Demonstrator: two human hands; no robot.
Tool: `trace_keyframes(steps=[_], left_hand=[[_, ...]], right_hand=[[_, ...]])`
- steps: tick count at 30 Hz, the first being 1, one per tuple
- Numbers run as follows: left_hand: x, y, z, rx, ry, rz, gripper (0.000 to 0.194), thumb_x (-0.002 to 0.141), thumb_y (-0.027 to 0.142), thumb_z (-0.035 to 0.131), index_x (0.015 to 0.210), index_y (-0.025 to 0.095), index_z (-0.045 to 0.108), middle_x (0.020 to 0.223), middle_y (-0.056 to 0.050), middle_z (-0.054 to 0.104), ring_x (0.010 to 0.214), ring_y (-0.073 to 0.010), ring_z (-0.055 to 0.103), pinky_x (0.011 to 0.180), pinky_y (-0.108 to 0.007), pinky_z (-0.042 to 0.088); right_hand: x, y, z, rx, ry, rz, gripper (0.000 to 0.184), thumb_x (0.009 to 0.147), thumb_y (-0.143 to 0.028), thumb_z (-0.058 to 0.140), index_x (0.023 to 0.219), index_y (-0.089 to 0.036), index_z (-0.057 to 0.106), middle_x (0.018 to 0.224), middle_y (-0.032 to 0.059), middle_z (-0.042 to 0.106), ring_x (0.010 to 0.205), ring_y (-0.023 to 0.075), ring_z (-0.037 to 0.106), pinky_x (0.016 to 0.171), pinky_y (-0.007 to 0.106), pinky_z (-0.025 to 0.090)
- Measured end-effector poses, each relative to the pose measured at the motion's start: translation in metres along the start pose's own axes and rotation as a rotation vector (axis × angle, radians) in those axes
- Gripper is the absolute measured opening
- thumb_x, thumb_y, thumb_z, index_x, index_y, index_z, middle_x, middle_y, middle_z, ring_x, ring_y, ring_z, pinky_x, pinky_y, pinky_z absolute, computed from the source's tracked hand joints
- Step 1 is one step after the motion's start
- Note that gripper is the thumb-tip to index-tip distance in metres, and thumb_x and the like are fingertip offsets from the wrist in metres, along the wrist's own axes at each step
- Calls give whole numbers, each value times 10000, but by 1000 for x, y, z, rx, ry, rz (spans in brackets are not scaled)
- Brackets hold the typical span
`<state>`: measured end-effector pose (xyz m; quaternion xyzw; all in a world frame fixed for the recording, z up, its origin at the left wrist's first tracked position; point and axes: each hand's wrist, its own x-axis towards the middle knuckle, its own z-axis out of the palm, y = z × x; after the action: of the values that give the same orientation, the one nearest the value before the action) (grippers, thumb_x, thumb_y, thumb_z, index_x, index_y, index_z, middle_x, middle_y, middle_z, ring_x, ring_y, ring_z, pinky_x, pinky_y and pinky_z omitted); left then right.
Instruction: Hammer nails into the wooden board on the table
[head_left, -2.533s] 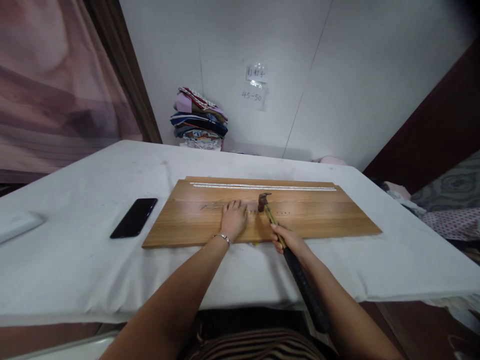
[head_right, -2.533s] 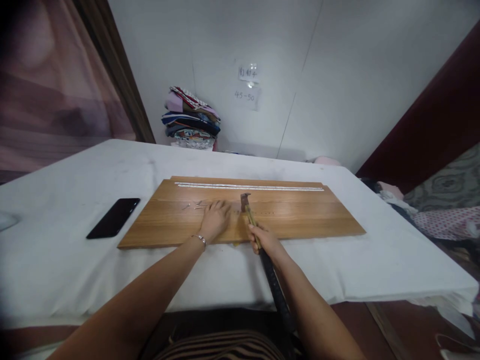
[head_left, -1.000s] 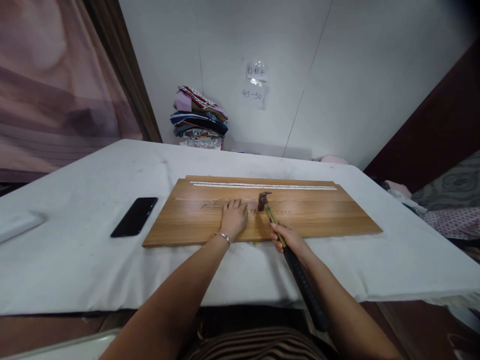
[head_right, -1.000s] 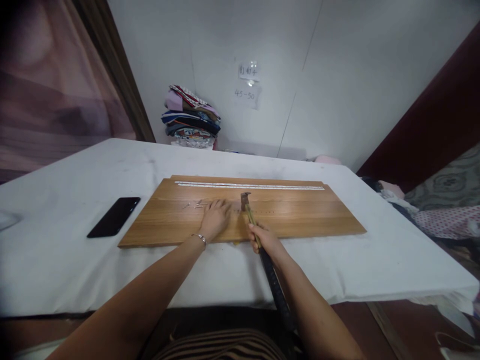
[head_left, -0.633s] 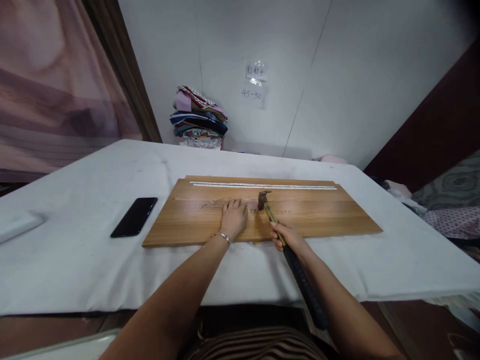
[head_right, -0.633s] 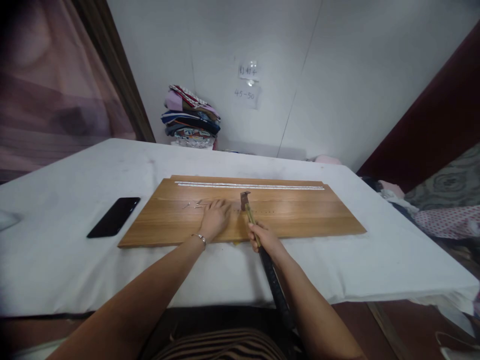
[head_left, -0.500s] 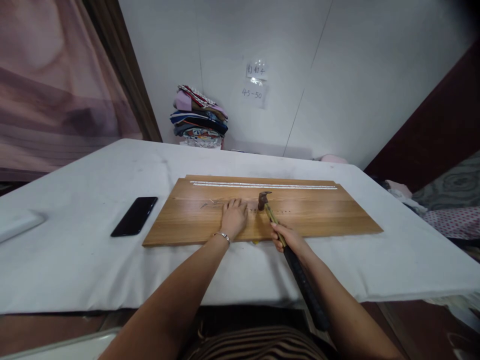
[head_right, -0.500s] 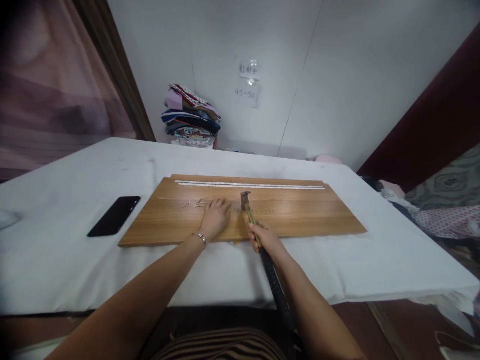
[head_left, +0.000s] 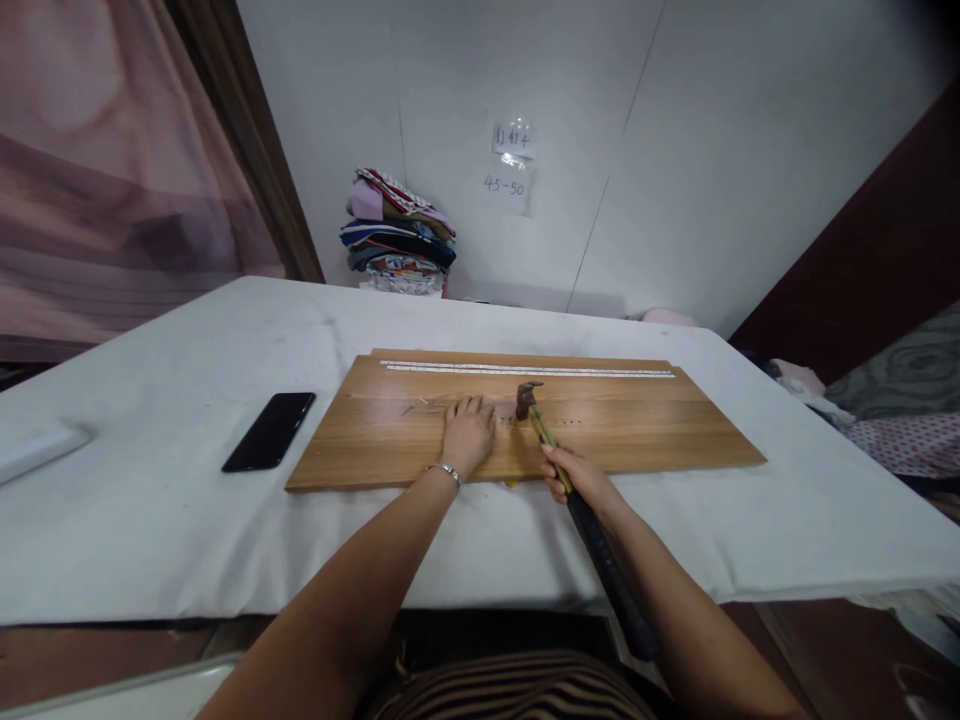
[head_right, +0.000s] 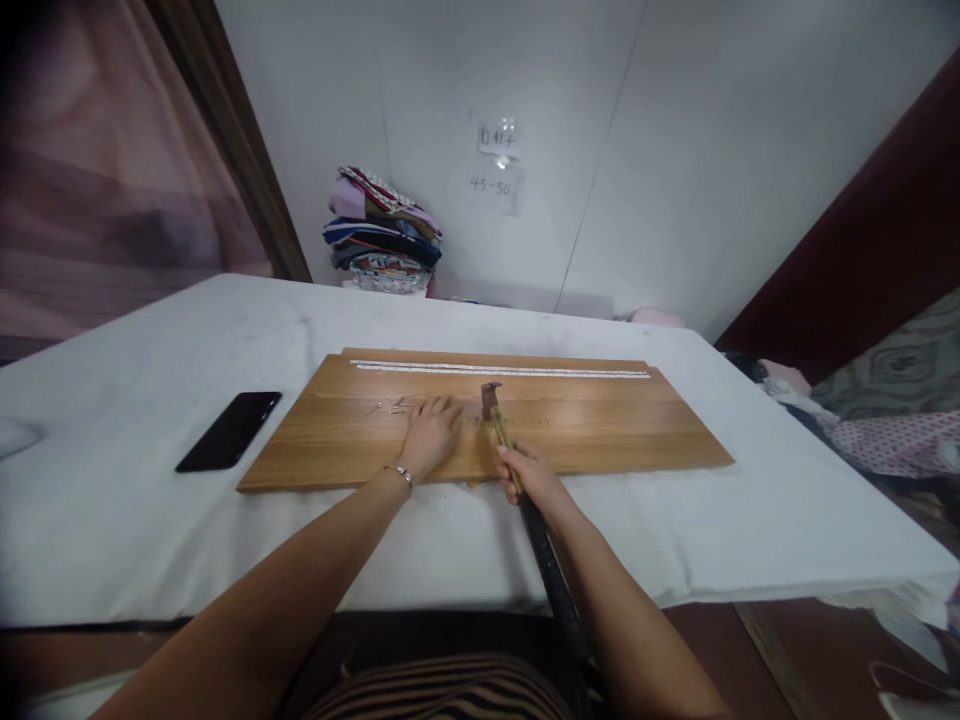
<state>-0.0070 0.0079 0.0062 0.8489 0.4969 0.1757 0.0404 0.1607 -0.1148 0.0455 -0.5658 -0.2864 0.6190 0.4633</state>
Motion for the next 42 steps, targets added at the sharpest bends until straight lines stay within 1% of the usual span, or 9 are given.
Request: trace_keyframes(steps=[3, 9, 14, 20, 24, 30, 38, 42], left_hand=[[0, 0, -1, -2, -6, 0, 367, 1026, 279, 417, 1241, 209, 706, 1420, -138, 630, 1314, -298, 522, 1122, -479, 364], [0, 0, 1, -1, 4, 2, 353, 1023, 277, 423, 1218, 239, 715, 1406, -120, 639, 1303, -291, 528, 1112, -473, 368], [0, -1, 0, -13, 11, 3, 350, 1025, 284, 424, 1214, 240, 716, 1393, -120, 644, 1293, -292, 533, 1114, -469, 367], [-1, 1, -2, 2, -10, 3, 354, 1027, 272, 418, 1222, 221, 709, 1400, -126, 638, 1301, -293, 529, 1106, -470, 371], [-1, 0, -2, 0, -13, 5, 353, 1029, 262, 411, 1214, 217, 709, 1400, -130, 637, 1298, -292, 532, 1108, -475, 371], [-1, 1, -2, 7, -24, -4, 346, 1030, 273, 421, 1226, 221, 701, 1417, -123, 627, 1320, -291, 518, 1117, -463, 360], [-1, 0, 0, 5, -8, 5, 321, 1035, 275, 427, 1188, 229, 705, 1361, -120, 652, 1290, -283, 535, 1108, -464, 366], [0, 0, 1, -13, 1, -5, 326, 1031, 272, 439, 1205, 224, 710, 1405, -128, 633, 1312, -289, 529, 1109, -466, 369]], right_hand=[[-1, 0, 0, -1, 3, -16, 488, 648, -524, 812, 864, -247, 473, 530, -121, 491, 351, 57, 375, 349, 193, 230], [-1, -3, 0, 4, -6, -26, 452, 675, -505, 800, 889, -244, 499, 537, -121, 480, 351, 56, 377, 351, 191, 229], [-1, -1, 0, 8, 2, 0, 436, 695, -492, 802, 898, -242, 507, 537, -118, 484, 352, 58, 377, 357, 196, 219], [-1, -3, 0, 9, 0, -5, 479, 656, -512, 820, 874, -247, 486, 530, -119, 494, 355, 60, 384, 358, 195, 229], [0, -4, 1, -2, -18, -25, 476, 653, -514, 821, 856, -242, 488, 538, -116, 486, 357, 57, 393, 357, 201, 247], [1, 0, 0, 5, 16, -4, 465, 661, -510, 801, 911, -236, 522, 528, -122, 483, 347, 56, 381, 352, 195, 225], [-1, -5, 0, 4, -20, -23, 496, 639, -531, 831, 833, -242, 477, 522, -121, 479, 350, 56, 382, 352, 204, 249], [1, -4, 0, -2, -21, -11, 472, 667, -516, 825, 829, -240, 479, 535, -115, 485, 355, 57, 394, 359, 205, 235]])
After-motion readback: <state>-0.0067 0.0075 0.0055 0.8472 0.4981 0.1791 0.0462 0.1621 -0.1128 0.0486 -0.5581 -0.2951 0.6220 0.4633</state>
